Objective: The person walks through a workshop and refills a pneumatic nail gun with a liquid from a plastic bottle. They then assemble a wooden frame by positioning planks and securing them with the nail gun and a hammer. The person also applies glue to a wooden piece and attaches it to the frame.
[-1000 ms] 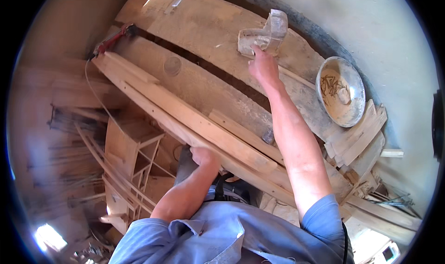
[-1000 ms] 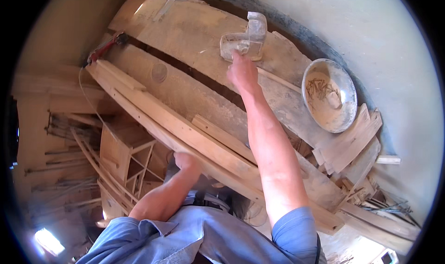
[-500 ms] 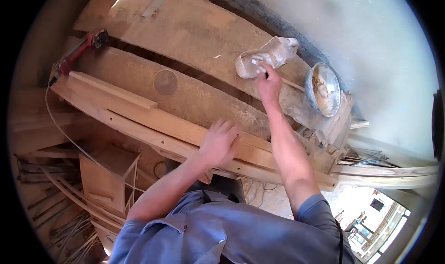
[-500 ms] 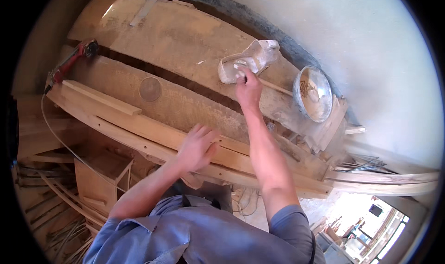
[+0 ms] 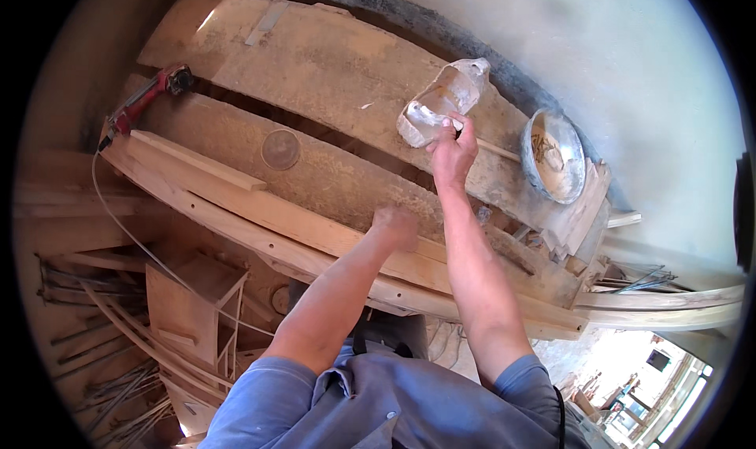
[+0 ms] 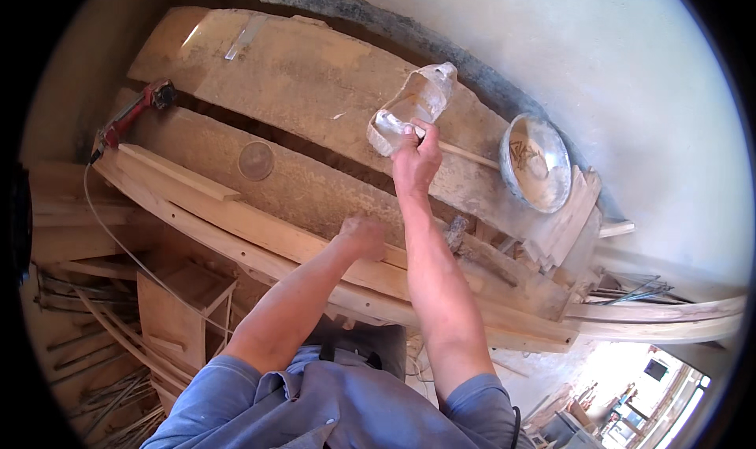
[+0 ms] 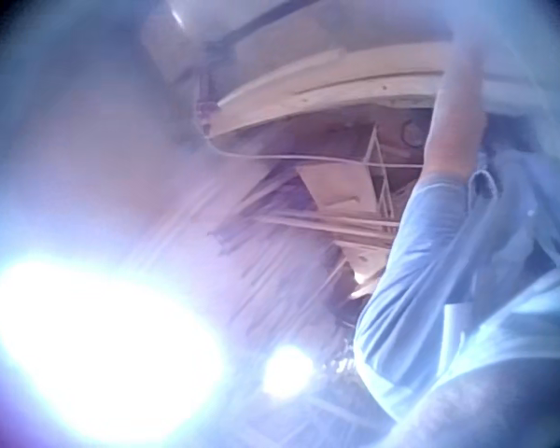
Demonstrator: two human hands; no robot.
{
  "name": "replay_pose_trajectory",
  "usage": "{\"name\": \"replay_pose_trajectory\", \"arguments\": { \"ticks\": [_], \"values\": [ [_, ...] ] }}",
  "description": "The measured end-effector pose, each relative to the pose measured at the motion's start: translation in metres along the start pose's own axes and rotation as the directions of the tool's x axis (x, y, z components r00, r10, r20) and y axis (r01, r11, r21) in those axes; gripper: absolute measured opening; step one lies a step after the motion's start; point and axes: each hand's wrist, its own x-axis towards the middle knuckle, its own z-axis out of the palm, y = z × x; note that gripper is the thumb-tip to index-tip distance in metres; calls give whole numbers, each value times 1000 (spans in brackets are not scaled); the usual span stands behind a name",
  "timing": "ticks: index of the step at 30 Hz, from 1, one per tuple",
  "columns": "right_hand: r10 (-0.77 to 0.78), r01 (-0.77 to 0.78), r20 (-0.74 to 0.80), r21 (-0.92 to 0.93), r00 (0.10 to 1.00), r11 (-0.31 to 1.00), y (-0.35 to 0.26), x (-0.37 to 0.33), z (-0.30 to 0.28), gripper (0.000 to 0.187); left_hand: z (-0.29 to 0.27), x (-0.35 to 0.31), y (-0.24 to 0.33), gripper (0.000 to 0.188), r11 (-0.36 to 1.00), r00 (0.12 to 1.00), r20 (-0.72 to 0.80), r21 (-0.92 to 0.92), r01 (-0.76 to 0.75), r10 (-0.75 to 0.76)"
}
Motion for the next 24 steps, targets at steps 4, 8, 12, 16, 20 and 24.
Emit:
{"name": "replay_pose_trajectory", "arguments": {
  "ticks": [4, 8, 12, 16, 20, 24],
  "values": [
    [275, -252, -24, 332, 961, 909, 9, 8, -6, 14, -9, 5, -8, 45, 987, 993, 111, -157, -20, 38],
    [530, -480, 34, 476, 847, 737, 23, 22, -25, 17, -5, 1, -3, 42, 1000, 1000, 30, -1, 2, -2],
    [670, -573, 155, 675, 726, 465, 40, 32, -37, 23, 9, 10, -3, 37, 998, 998, 1, -12, -65, 65],
    [696, -582, 283, 779, 660, 234, 52, 35, -44, 28, 9, -4, -4, 32, 963, 969, -168, -174, -208, 179],
    [723, -504, 209, 836, 659, 217, 47, 36, -47, 29, -11, -28, -2, 37, 979, 978, -105, -76, -188, 180],
    [811, -528, 113, 808, 573, 260, 39, 43, -57, 24, -56, -98, -5, 45, 989, 982, -120, 50, -141, 146]
  ]
}}
